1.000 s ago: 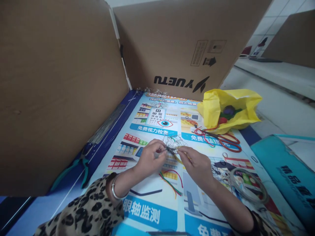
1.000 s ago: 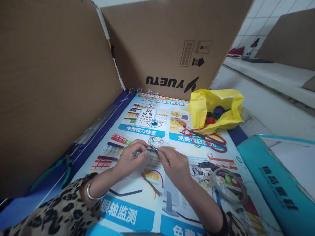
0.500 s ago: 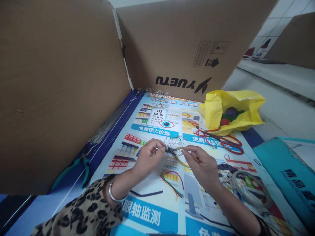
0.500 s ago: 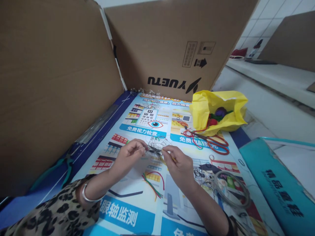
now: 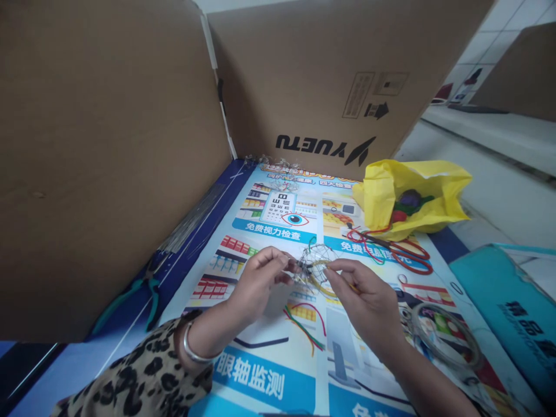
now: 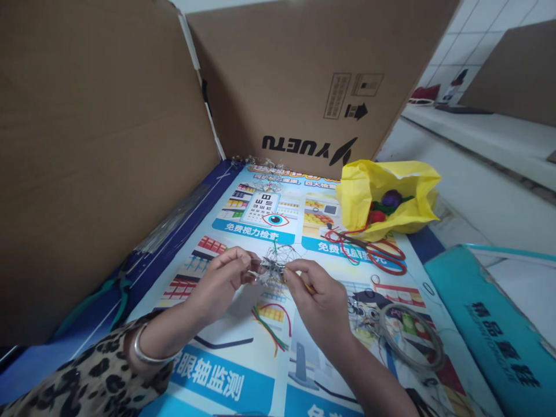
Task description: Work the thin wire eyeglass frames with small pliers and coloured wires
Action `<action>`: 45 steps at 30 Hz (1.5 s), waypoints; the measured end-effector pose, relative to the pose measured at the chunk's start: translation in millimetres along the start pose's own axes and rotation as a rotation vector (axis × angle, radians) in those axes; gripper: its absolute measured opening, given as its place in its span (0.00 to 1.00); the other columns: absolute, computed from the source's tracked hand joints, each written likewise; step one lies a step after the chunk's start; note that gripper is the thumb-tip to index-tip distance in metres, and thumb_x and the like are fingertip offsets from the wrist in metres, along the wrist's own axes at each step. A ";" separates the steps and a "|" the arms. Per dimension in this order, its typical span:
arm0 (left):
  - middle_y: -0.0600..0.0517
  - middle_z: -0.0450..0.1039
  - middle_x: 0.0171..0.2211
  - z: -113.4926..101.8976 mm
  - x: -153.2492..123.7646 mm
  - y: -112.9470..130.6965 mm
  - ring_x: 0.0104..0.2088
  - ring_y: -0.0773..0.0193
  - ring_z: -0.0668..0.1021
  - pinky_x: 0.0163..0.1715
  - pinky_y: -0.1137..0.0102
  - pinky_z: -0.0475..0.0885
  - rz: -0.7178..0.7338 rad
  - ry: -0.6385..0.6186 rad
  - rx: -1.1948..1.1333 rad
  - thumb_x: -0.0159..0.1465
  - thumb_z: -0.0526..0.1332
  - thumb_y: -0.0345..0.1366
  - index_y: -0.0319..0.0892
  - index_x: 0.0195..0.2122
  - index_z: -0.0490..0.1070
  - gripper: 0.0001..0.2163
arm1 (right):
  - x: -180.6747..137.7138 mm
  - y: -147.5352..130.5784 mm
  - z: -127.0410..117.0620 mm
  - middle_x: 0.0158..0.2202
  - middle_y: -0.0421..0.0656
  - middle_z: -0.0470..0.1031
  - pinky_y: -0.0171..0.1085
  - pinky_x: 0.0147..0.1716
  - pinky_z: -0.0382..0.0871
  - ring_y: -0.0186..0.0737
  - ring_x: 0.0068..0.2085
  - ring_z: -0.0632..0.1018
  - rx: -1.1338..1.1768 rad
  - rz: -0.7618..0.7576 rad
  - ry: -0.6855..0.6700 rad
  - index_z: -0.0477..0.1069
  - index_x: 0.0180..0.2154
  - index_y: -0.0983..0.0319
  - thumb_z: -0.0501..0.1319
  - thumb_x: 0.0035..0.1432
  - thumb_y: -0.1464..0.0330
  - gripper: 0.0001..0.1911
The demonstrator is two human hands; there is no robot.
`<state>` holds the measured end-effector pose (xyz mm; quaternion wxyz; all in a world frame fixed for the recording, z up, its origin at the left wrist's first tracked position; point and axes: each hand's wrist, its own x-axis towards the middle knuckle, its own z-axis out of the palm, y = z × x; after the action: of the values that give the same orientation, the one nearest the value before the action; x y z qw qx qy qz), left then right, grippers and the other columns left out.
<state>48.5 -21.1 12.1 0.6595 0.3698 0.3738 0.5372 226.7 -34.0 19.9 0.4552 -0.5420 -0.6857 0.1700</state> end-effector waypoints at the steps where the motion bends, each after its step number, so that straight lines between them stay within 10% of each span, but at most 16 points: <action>1: 0.51 0.70 0.31 0.3 0.2 0.6 0.32 0.66 0.74 0.29 0.72 0.66 -0.032 0.009 -0.018 0.57 0.59 0.33 0.38 0.25 0.65 0.06 | 0.3 -2.8 -1.6 0.16 0.33 0.65 0.28 0.19 0.60 0.29 0.18 0.64 -0.021 -0.007 -0.003 0.71 0.30 0.60 0.59 0.54 0.65 0.05; 37: 0.52 0.71 0.29 -13.0 4.6 -11.4 0.32 0.67 0.73 0.37 0.70 0.65 -0.031 -0.014 0.080 0.61 0.58 0.39 0.40 0.28 0.65 0.08 | -8.4 -4.5 5.2 0.27 0.38 0.78 0.29 0.26 0.70 0.33 0.25 0.78 -0.150 -0.148 0.036 0.71 0.31 0.58 0.58 0.55 0.67 0.05; 45: 0.54 0.69 0.30 -14.0 6.6 -10.7 0.31 0.68 0.74 0.34 0.73 0.65 0.147 0.050 0.278 0.57 0.61 0.34 0.41 0.32 0.64 0.06 | -8.1 -0.9 6.1 0.28 0.39 0.78 0.28 0.28 0.70 0.33 0.27 0.78 -0.135 -0.140 0.078 0.72 0.32 0.60 0.59 0.54 0.68 0.03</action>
<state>41.6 -15.0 -4.3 0.5511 0.4704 0.4328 0.5363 221.2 -39.9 13.8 0.4548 -0.5282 -0.7136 0.0702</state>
